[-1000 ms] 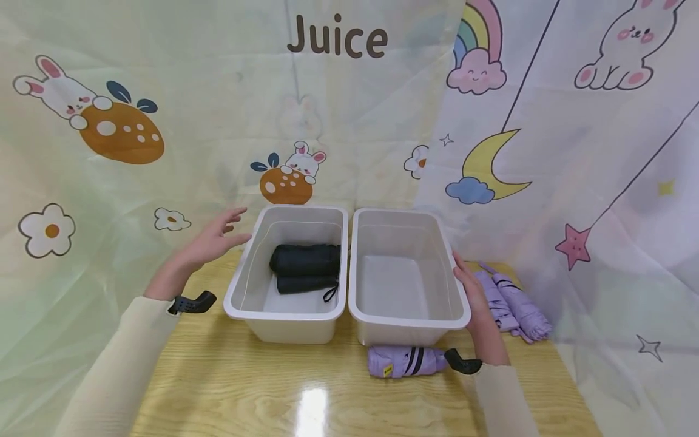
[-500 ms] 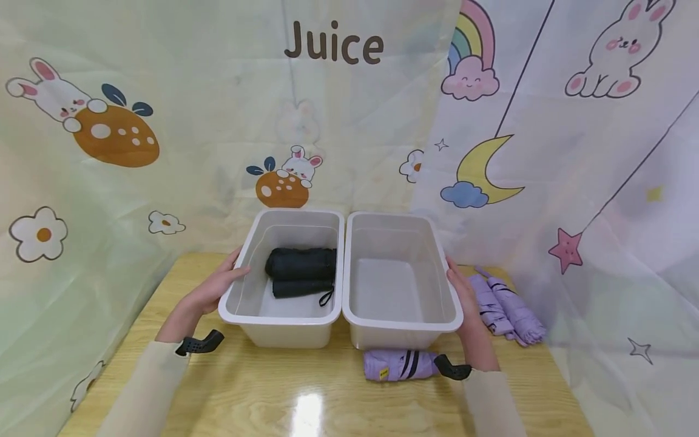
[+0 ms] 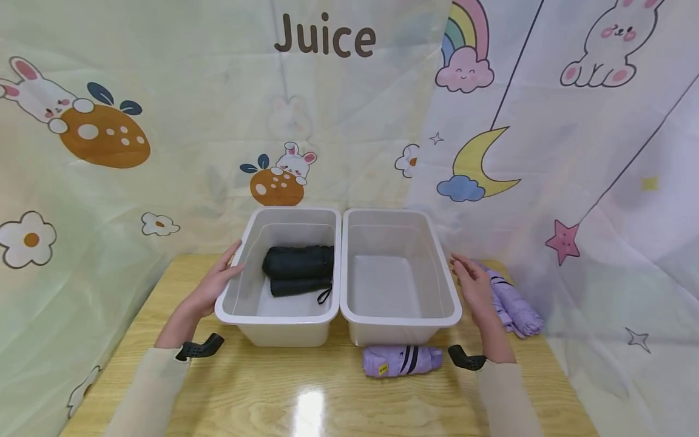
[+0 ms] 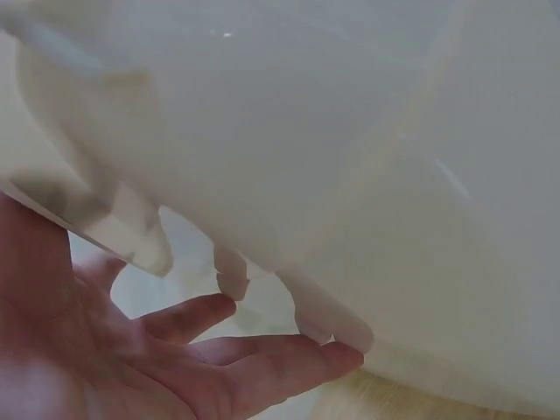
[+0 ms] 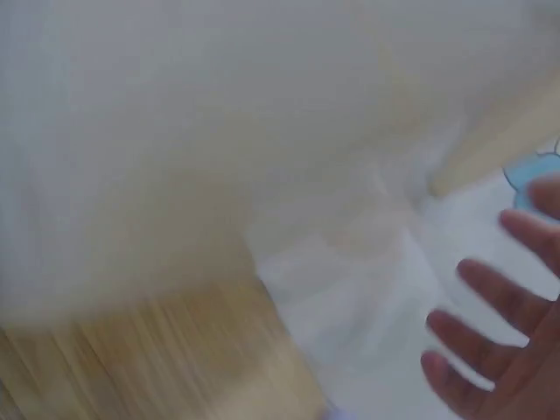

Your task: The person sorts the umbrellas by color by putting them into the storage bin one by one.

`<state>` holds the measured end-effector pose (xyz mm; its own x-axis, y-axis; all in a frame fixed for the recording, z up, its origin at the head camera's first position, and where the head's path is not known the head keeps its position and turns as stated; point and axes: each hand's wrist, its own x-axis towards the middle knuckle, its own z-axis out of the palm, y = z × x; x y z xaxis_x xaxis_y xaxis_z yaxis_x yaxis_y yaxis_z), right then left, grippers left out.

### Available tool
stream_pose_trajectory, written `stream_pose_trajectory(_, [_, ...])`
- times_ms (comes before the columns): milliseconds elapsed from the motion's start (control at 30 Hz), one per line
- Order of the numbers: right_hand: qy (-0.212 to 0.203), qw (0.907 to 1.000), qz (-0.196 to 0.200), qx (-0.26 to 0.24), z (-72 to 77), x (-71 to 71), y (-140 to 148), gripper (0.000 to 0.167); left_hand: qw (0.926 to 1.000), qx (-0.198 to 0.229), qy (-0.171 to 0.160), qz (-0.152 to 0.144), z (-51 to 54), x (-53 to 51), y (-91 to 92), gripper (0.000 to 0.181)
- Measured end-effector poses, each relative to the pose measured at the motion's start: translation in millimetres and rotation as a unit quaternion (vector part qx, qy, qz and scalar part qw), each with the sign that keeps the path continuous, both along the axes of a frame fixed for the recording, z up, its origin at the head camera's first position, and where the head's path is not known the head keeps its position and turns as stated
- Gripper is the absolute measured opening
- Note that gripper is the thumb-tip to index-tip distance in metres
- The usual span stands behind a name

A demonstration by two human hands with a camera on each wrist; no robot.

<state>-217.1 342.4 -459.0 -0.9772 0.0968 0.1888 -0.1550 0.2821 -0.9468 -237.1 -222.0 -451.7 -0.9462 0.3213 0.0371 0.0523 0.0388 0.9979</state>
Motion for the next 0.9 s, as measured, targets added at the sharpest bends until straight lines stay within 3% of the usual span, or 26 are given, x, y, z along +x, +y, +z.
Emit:
stream_pose_trajectory(67, [-0.001, 0.9904, -0.025, 0.136, 3.9, 0.3, 13.0, 0.053, 1.0, -0.002, 0.005, -0.002, -1.2, -1.1, -0.6, 0.064])
stream_pose_trajectory(133, [0.0, 0.9666, -0.039, 0.253, 4.9, 0.1, 27.2, 0.052, 0.9999, -0.012, 0.01, 0.0, -2.4, -2.6, -2.0, 0.063])
stream_pose_trajectory(267, [-0.008, 0.9335, -0.027, 0.357, -3.9, -2.1, 52.3, 0.049, 0.9981, -0.053, 0.031, 0.012, -3.6, -6.5, -6.9, 0.062])
stream_pose_trajectory(467, [-0.058, 0.8855, -0.006, 0.461, -27.3, 3.3, 71.3, 0.059, 0.9952, -0.087, 0.042, 0.019, -4.9, -12.1, -12.0, 0.06])
stream_pose_trajectory(567, [-0.087, 0.8735, 0.001, 0.479, -37.2, 8.6, 74.8, 0.071, 0.9952, -0.087, 0.044, 0.012, -7.1, -14.5, -13.7, 0.06])
stream_pose_trajectory(700, [-0.113, 0.8693, -0.019, 0.481, -50.7, 10.6, 76.4, 0.086, 0.9951, -0.076, 0.063, 0.004, -9.2, -17.4, -14.1, 0.06])
stream_pose_trajectory(900, [-0.112, 0.862, -0.048, 0.492, -68.9, 4.2, 74.7, 0.096, 0.994, -0.05, 0.097, -0.003, -15.5, -19.9, -15.2, 0.057])
